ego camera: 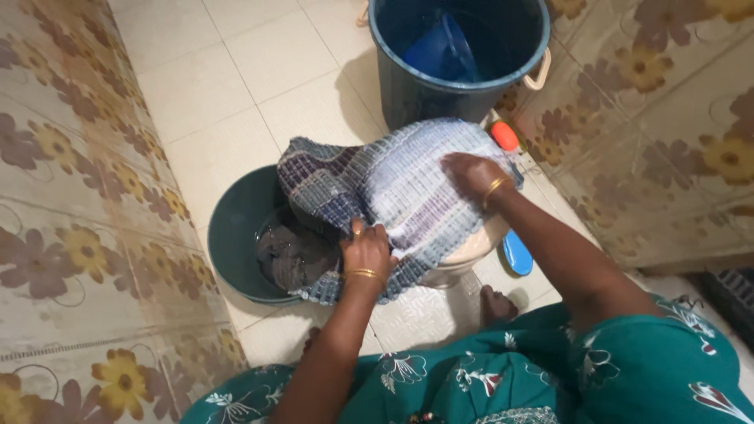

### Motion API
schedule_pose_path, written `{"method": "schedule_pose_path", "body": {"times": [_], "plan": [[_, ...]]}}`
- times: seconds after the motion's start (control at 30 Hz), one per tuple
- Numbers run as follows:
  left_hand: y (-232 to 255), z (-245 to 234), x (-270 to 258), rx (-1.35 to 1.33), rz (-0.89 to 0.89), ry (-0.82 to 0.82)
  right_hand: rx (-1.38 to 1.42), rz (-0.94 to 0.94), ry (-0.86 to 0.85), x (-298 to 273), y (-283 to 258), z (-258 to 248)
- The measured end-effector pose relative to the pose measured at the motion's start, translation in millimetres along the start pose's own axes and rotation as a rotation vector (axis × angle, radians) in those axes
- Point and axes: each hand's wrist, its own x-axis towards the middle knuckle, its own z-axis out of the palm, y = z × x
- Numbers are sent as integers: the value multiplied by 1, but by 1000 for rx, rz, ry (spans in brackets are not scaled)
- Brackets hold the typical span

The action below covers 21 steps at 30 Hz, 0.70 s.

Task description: The person washes a rug by hand in a bucket of water, using a brush and soap to scrub different sections and then rinsing it with water from a mug.

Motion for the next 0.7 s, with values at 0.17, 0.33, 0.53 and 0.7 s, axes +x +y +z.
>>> {"method": "schedule_pose_path", "body": {"times": [0.17,0.33,0.53,0.7], "plan": [[-14,13,4,-113,53,77,112,425,590,79,82,-44],[-26,18,5,-186,130,184,476,596,644,173,138,-60],[-29,18,6,-245,136,166,246,688,60,222,140,-42],[-31,13,7,-298,140,75,234,899,-49,240,134,-56]]}}
